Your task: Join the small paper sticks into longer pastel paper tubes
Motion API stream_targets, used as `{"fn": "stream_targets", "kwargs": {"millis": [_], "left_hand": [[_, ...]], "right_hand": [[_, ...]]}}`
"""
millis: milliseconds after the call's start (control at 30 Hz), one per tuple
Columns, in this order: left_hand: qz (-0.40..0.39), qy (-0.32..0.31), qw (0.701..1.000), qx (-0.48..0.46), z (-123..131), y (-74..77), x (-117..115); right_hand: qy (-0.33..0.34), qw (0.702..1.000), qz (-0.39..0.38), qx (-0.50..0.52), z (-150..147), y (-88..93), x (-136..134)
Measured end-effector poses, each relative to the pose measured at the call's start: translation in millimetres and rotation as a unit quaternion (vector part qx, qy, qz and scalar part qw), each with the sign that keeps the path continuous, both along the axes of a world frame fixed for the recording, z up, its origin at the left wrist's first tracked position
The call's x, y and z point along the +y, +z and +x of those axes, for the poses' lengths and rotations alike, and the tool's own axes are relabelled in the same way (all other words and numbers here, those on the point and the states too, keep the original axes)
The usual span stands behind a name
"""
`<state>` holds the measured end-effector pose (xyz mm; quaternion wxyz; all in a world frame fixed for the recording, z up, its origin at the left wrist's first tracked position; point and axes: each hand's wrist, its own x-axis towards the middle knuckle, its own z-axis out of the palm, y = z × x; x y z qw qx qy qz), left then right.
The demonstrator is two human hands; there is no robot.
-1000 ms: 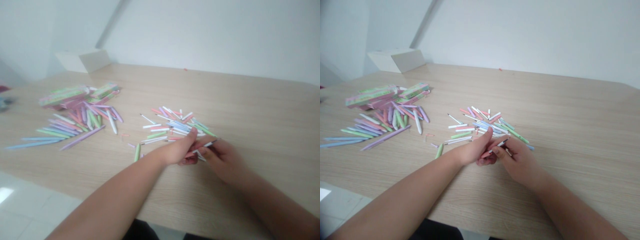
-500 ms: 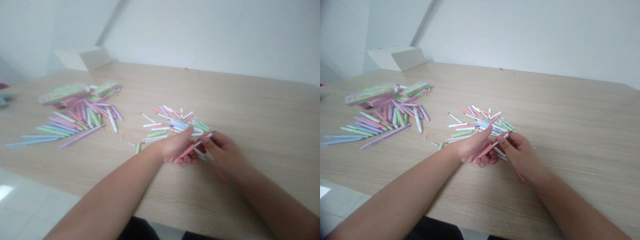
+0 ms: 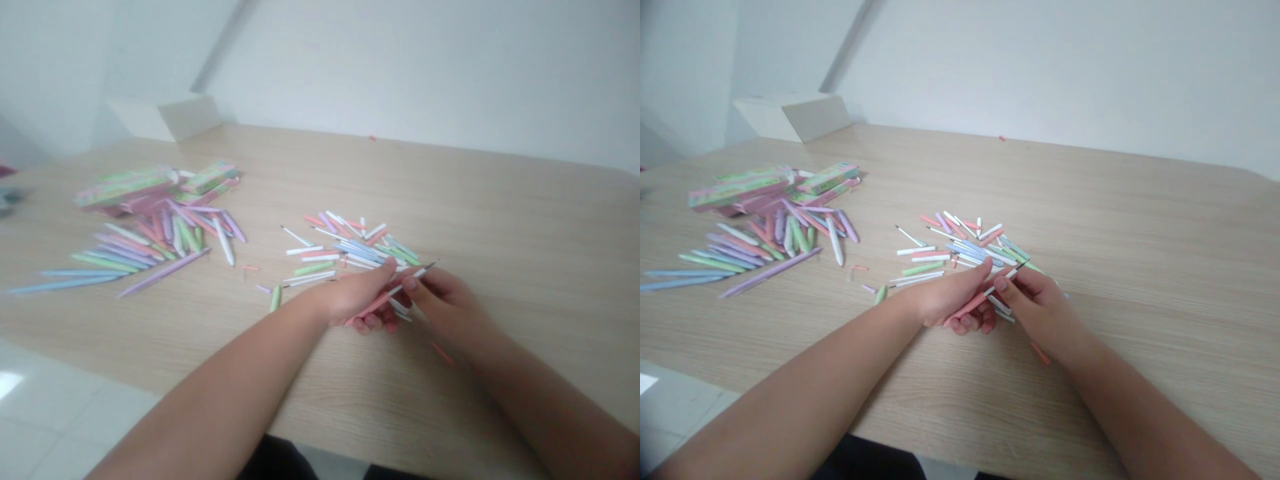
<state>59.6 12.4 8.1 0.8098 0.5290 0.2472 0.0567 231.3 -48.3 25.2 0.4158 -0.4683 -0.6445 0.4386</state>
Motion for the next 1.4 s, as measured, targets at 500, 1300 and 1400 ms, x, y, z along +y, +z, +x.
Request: {"fn": "stream_targets", "kwargs": {"millis": [500,1300,1400], "left_hand": [[0.227,0.162,0.958,-0.073,0,-0.2,1],[0.534,0.209,0.819,0.007,-3,31.3,-29],[0.545,0.193,0.816,0.019,-5,32.5,-31]], "right_hand": [[-0.009,0.996,0.085,0.034,8,-10.6,11],[-0.077,0.932,0.148,-0.323,5,-15.2,126],[0.024,0.892,0.182,-0.412,-5,-18.0,147]]}}
